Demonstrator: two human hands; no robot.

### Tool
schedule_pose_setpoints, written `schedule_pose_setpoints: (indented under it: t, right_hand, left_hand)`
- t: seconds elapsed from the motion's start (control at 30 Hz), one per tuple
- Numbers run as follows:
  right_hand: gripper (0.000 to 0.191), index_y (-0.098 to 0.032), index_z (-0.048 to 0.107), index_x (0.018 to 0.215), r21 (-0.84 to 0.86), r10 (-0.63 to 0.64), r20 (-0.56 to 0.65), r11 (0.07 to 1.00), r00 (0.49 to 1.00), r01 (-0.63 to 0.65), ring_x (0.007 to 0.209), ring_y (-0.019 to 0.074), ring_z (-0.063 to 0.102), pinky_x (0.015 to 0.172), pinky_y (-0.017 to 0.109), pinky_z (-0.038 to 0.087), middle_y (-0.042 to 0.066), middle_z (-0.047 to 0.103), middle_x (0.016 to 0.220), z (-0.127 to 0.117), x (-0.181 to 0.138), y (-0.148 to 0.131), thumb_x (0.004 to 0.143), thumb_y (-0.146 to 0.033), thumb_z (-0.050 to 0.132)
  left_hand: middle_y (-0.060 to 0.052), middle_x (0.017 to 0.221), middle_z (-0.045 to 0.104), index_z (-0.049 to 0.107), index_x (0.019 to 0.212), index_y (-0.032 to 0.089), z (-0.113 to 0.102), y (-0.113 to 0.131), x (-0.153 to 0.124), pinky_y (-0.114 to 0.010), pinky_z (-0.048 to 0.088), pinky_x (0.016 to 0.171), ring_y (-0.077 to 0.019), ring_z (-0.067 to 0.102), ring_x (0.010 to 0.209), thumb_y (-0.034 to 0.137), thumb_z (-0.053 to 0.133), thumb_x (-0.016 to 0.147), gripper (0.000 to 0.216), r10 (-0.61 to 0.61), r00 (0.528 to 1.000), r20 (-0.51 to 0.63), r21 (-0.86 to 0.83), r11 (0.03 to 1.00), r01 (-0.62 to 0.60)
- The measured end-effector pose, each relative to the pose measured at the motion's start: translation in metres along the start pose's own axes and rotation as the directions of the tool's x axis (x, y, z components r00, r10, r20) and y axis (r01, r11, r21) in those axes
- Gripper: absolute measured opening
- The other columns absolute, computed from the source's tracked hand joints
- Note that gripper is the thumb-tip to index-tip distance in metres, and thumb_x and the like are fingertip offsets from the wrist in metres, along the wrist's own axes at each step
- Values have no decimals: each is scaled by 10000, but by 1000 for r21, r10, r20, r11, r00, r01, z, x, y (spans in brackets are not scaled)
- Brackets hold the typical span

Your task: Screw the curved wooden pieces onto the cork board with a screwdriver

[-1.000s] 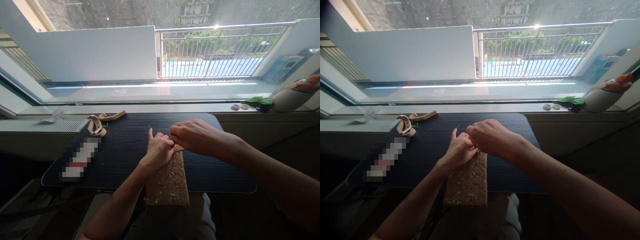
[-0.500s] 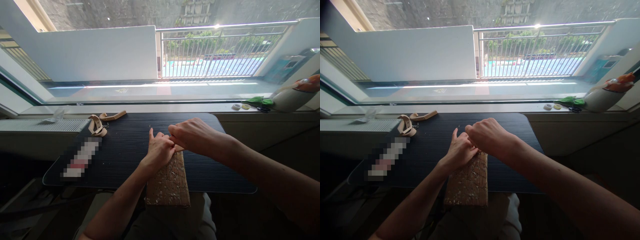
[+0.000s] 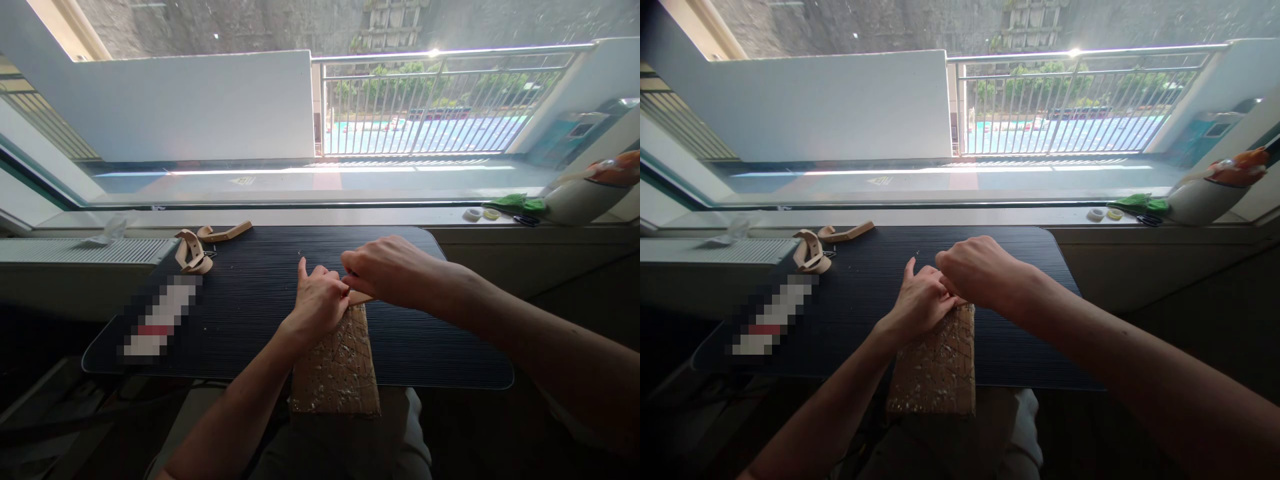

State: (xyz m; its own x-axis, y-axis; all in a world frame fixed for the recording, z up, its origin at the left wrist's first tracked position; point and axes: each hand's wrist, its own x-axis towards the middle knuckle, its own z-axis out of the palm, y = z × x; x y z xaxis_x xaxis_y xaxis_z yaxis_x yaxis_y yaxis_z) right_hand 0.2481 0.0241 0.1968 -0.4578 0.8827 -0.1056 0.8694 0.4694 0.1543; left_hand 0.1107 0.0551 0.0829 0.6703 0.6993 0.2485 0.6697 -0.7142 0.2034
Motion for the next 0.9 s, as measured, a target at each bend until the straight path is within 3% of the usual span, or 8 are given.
schedule_pose_setpoints:
  t: [0.1,0.2,0.4,0.67,0.9]
  right_hand:
    - [136,-172,621,846,4,-1,10,1000,1000,1,595,147,574,487,233,228,49,649,726,-5,0,0,823,-260,520]
    - [100,-168,631,825,4,-52,89,999,995,52,631,132,584,486,227,229,51,647,796,-12,1,0,797,-172,535]
    - [165,-150,636,741,-19,-50,145,998,988,54,660,165,603,479,243,247,54,641,713,-11,8,-1,822,-147,493]
    - [110,-142,629,807,38,-67,197,997,978,61,679,162,607,506,228,290,65,659,768,-17,11,0,757,-107,538]
    - [161,-140,611,848,-10,4,103,1000,995,-3,655,204,617,497,245,291,72,651,707,-10,12,4,825,-254,500]
  left_hand:
    - [-6,775,634,670,736,244,-1,0,0,-615,56,1039,-205,508,916,355,506,838,223,1,1000,6,-4,1000,-1]
    - [-10,767,631,672,715,241,-2,0,1,-609,62,1040,-204,508,908,348,504,839,234,0,1000,20,-7,1000,0]
    - [-17,766,628,667,680,235,-6,2,2,-613,72,1039,-209,513,911,331,512,834,239,0,1000,30,-26,1000,1]
    - [-29,781,634,678,685,235,-7,2,3,-606,86,1045,-216,516,917,318,525,826,224,-9,1000,29,-28,1000,9]
    - [-21,769,623,683,734,245,-8,1,1,-599,88,1047,-204,508,904,324,491,847,237,-11,999,33,-31,999,12]
